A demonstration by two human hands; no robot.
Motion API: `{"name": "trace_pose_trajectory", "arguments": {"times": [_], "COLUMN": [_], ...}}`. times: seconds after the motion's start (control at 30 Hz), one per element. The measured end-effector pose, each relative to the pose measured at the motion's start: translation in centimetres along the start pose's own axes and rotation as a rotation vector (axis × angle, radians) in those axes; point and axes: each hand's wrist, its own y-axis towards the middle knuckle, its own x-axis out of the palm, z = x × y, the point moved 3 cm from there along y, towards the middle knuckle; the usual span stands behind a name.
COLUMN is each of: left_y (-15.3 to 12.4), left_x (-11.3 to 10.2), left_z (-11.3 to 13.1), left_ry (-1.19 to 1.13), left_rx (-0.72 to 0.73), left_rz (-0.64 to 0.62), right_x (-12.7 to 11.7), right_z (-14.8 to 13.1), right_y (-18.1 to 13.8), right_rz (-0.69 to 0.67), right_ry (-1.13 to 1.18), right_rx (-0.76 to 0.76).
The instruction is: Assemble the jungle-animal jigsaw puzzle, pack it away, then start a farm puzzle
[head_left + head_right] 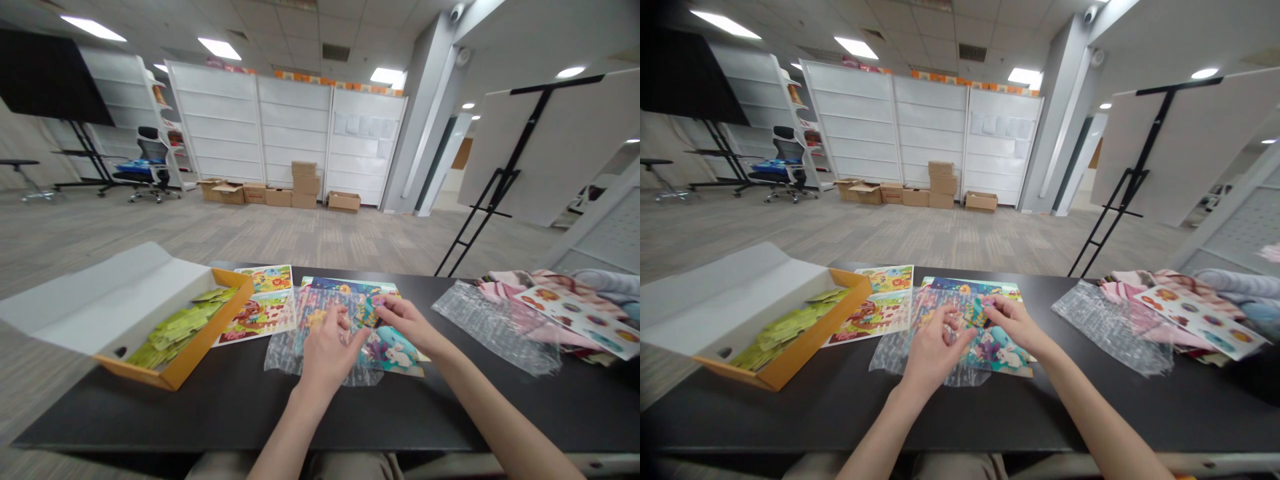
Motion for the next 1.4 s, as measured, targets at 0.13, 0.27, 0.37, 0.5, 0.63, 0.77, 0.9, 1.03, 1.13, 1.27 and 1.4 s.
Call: {"name": "trace_pose_trajectory", "arguments": {"times": [0.13, 0.27, 0.37, 0.5, 0.63, 0.77, 0.9, 1.03, 1.13, 1.27, 1.4], "left_y": [-0.9, -0.8, -0.4, 0.1, -0.1, -0.5, -0.6, -0.2, -0.1, -0.2, -0.7], "left_x": [0.9, 1.4, 0.6, -1.3, -1.6, -0.7, -0.2, -0.6, -0.7, -0.3, 0.5], "left_z": [0.8, 0.5, -0.1, -0.4, -0.1, 0.5, 0.5, 0.0, -0.2, -0.3, -0.3], "left_ry": [0.255, 0.400, 0.342, 0.092, -0.006, -0.005, -0.029, -0.005, 0.040, 0.138, 0.326], "left_rx": [0.082, 0.117, 0.056, 0.040, 0.158, 0.276, 0.285, 0.177, 0.095, 0.068, 0.167], "left_rz": [-0.126, -0.147, -0.064, 0.175, 0.250, 0.182, 0.158, 0.140, 0.088, -0.058, -0.246], "right_x": [-3.1, -3.1, -2.0, -0.1, 1.8, 3.4, 4.8, 4.3, 1.0, -4.9, -7.3], "right_z": [-1.1, -1.5, -1.8, -2.4, -1.8, -0.5, 0.4, 0.5, -0.2, -0.7, -0.4], "right_y": [0.2, 0.2, -0.1, -0.7, -0.9, -0.7, -0.3, 0.0, 0.3, 0.5, -0.6], "right_rz": [0.174, 0.108, 0.065, 0.050, 0.070, 0.171, 0.157, -0.030, 0.005, 0.143, -0.124], "right_ry": [-0.282, -0.558, -0.649, -0.728, -0.853, -0.976, -0.992, -0.941, -0.891, -0.990, -1.063], "right_rx": [-0.192, -0.313, -0.370, -0.515, -0.676, -0.769, -0.715, -0.669, -0.561, -0.189, 0.141]}}
